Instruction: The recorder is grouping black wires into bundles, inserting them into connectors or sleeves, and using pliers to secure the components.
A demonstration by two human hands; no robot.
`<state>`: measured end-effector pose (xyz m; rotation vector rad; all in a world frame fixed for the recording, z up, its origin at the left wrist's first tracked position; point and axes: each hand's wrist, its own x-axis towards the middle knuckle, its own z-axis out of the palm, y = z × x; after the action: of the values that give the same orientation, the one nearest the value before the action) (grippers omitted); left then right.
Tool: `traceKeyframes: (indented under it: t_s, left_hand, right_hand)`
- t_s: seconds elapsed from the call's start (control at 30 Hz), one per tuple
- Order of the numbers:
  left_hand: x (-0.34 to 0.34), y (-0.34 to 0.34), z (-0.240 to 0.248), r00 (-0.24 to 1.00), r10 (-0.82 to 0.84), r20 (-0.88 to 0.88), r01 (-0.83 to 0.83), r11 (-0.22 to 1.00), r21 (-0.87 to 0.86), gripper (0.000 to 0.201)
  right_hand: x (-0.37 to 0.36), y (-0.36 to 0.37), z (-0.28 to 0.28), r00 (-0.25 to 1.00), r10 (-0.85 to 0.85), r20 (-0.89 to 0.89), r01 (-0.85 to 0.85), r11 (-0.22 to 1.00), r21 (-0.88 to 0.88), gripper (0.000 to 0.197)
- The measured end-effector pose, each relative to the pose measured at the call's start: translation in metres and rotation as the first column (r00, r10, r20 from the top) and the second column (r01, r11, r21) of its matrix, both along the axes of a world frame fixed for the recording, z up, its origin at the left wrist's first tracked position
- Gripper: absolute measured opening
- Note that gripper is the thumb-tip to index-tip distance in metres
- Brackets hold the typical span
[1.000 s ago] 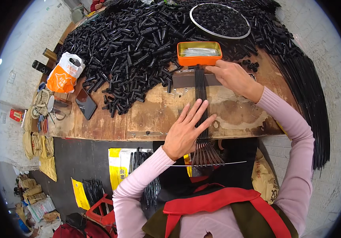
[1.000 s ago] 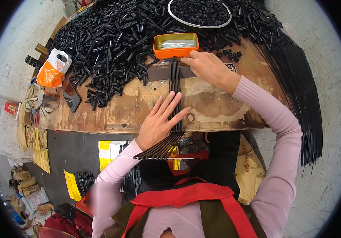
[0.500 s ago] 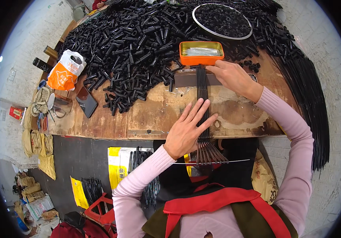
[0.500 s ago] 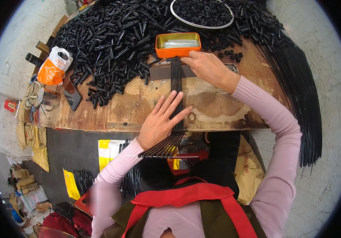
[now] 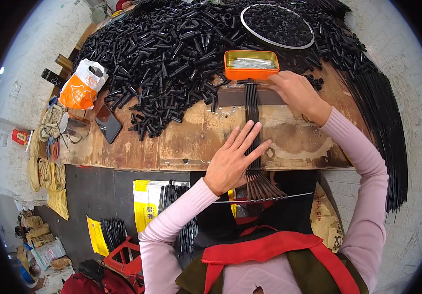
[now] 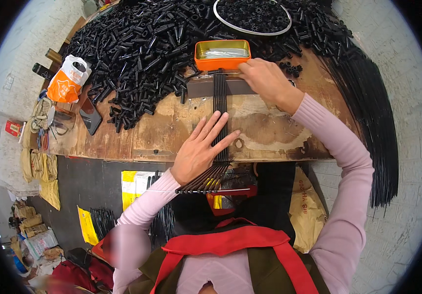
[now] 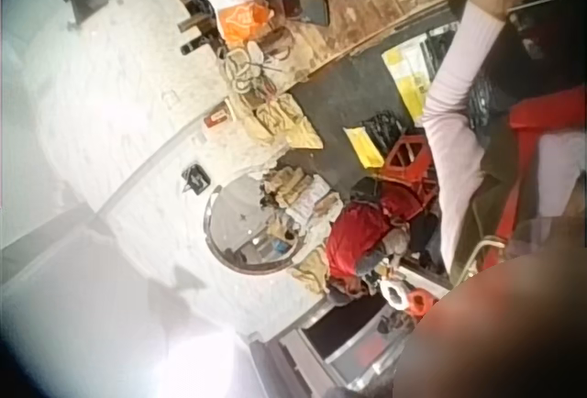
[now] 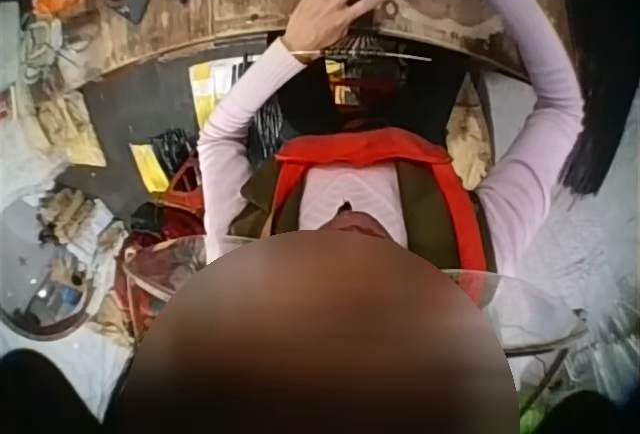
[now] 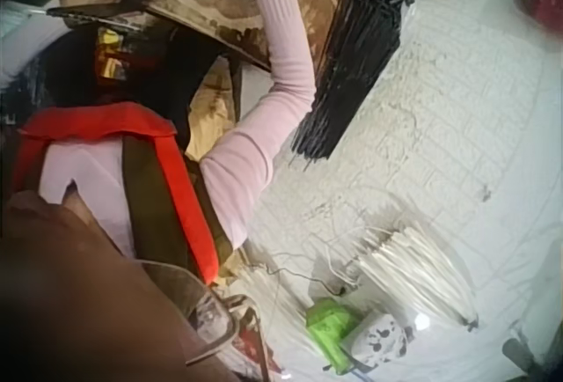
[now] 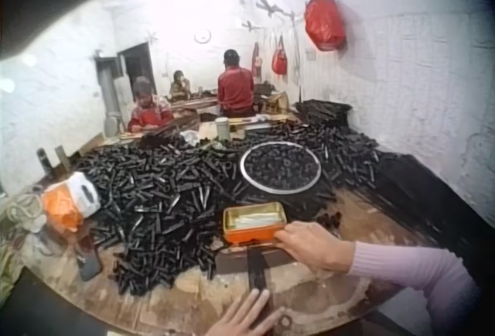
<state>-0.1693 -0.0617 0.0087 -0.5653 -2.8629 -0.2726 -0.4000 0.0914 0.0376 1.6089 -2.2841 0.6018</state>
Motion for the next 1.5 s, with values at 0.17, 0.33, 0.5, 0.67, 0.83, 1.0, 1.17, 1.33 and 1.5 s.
traceKeyframes:
  t_s: [0.17, 0.33, 0.5, 0.67, 0.83, 1.0, 1.17, 1.33, 1.5]
  left_hand:
    - [0.0, 0.001, -0.002, 1.0, -0.014, -0.002, 0.014, 0.998, -0.056, 0.103]
    - [-0.002, 0.0, -0.005, 0.999, -0.029, -0.025, 0.028, 0.999, -0.024, 0.103]
    - [-0.002, 0.0, -0.004, 0.999, -0.031, -0.022, 0.03, 0.999, -0.017, 0.102]
    - [0.0, -0.001, -0.002, 0.999, -0.034, -0.008, 0.034, 0.999, -0.002, 0.1]
    - [-0.002, 0.001, -0.005, 0.999, -0.04, -0.032, 0.04, 0.999, -0.001, 0.099]
    - [0.001, 0.005, -0.005, 0.996, -0.023, -0.092, 0.032, 0.995, 0.099, 0.074]
    - [0.003, -0.001, -0.013, 0.998, 0.02, -0.06, -0.021, 1.0, -0.006, 0.101]
    - [0.014, -0.001, 0.002, 0.998, -0.056, -0.007, 0.056, 0.982, 0.18, 0.081]
    - [0.014, -0.001, -0.003, 0.999, -0.041, -0.015, 0.043, 0.99, 0.132, 0.088]
  right_hand:
    - [-0.006, 0.009, -0.001, 0.999, -0.034, 0.034, 0.03, 0.995, 0.094, 0.025]
    - [-0.013, -0.002, -0.001, 0.992, 0.089, 0.091, -0.093, 0.995, 0.037, 0.019]
    - [-0.014, -0.014, 0.004, 0.981, 0.138, 0.138, -0.149, 0.986, 0.073, 0.016]
    - [-0.026, -0.048, 0.021, 0.996, 0.018, 0.088, -0.015, 0.999, -0.03, 0.013]
    - [-0.074, -0.086, 0.006, 0.989, -0.141, -0.053, 0.149, 0.964, 0.218, 0.01]
    - [-0.079, -0.083, 0.005, 0.984, -0.176, -0.005, 0.173, 0.961, 0.218, 0.012]
    - [-0.037, -0.062, 0.033, 0.998, -0.067, 0.004, 0.067, 0.998, 0.017, 0.012]
    - [0.003, -0.016, 0.019, 0.994, 0.103, 0.048, -0.103, 0.995, -0.001, 0.025]
    - [0.009, 0.005, 0.014, 0.994, 0.014, 0.111, -0.032, 0.986, 0.162, 0.036]
